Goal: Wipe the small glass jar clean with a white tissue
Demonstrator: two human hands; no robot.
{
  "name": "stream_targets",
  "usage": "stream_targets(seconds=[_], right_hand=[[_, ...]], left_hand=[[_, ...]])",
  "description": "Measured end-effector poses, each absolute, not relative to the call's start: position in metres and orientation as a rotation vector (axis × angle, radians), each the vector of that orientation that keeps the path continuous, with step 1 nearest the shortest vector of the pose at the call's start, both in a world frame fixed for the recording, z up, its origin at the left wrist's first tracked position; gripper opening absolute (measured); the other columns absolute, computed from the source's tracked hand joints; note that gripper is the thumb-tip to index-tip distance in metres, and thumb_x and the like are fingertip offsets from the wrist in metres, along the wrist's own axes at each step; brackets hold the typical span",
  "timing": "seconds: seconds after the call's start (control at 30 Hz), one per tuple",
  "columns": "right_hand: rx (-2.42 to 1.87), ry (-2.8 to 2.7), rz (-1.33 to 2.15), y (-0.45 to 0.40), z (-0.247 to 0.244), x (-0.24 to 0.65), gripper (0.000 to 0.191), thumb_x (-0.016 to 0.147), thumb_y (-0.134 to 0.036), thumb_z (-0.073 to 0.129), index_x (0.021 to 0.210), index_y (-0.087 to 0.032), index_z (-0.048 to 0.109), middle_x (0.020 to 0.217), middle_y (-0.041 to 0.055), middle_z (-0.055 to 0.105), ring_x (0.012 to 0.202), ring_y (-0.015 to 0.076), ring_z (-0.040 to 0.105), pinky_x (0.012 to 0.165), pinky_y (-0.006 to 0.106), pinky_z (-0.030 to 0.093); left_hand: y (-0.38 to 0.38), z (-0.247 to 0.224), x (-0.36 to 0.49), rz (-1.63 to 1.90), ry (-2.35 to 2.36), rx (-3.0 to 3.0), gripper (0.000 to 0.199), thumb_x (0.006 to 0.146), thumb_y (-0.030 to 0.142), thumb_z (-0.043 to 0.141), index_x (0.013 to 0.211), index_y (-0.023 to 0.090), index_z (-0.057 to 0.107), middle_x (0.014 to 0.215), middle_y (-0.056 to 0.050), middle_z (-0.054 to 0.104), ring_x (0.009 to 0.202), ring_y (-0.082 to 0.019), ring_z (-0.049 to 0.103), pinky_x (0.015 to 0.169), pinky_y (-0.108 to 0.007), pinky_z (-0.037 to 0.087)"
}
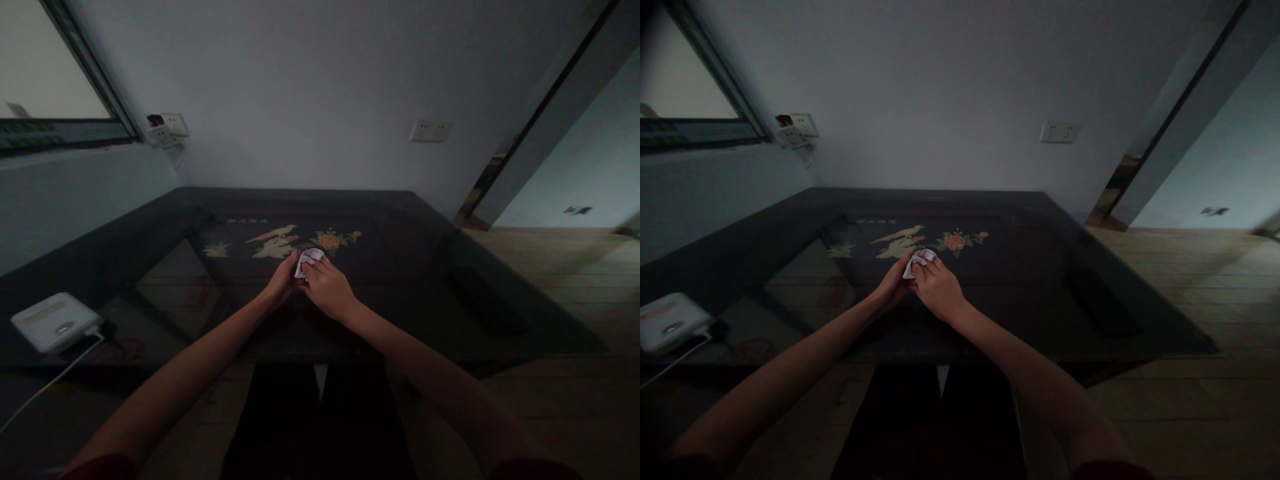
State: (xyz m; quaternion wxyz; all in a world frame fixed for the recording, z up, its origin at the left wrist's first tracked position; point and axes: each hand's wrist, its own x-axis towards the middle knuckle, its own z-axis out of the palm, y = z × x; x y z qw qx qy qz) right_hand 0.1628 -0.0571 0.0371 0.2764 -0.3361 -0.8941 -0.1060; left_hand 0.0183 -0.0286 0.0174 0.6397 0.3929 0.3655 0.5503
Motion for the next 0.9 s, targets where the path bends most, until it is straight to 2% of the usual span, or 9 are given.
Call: stream_targets(seconds=[0.13,0.3,0.47,0.6,0.9], right_hand=[[-0.975,-2.412,-0.420,-0.058,0.040,0.163,0.046,0.086,-0.022,0.060,0.125,-0.001,0.051,0.131,0.0254,0.055,0.127,0.0312,0.048,0.109,0.045,0.035],[-0.965,-2.412,-0.391,-0.060,0.043,0.162,0.050,0.084,-0.027,0.063,0.123,0.002,0.052,0.130,0.0269,0.054,0.127,0.0324,0.048,0.109,0.044,0.035],[-0.696,-2.526,-0.330,-0.051,0.044,0.174,0.038,0.086,-0.026,0.058,0.118,-0.005,0.056,0.121,0.0203,0.062,0.122,0.0274,0.053,0.107,0.042,0.038],[-0.535,-2.604,-0.318,-0.046,0.041,0.187,0.028,0.087,-0.021,0.052,0.113,-0.010,0.058,0.109,0.0152,0.068,0.108,0.0233,0.061,0.103,0.040,0.042],[-0.412,-2.656,-0.308,-0.042,0.032,0.204,0.018,0.092,-0.019,0.047,0.101,-0.015,0.063,0.095,0.0078,0.072,0.094,0.0177,0.065,0.088,0.031,0.050]], left_hand=[[-0.028,0.019,0.021,1.270,0.843,0.907,0.035,0.083,0.047,0.059,0.094,0.014,0.066,0.071,-0.001,0.065,0.059,-0.011,0.058,0.052,-0.020,0.048],[-0.026,0.016,0.019,1.274,0.864,0.942,0.038,0.085,0.049,0.056,0.096,0.014,0.066,0.075,-0.003,0.068,0.060,-0.012,0.059,0.052,-0.021,0.048],[-0.019,0.009,0.010,1.233,0.896,1.021,0.042,0.081,0.053,0.058,0.088,0.013,0.067,0.070,-0.002,0.067,0.059,-0.012,0.059,0.055,-0.021,0.047],[-0.014,0.006,0.006,1.140,0.924,1.113,0.044,0.079,0.056,0.058,0.082,0.013,0.068,0.068,-0.003,0.067,0.057,-0.014,0.058,0.054,-0.023,0.045],[-0.015,0.001,0.005,0.957,0.941,1.269,0.048,0.078,0.059,0.058,0.076,0.013,0.068,0.060,-0.002,0.063,0.052,-0.013,0.053,0.053,-0.024,0.041]])
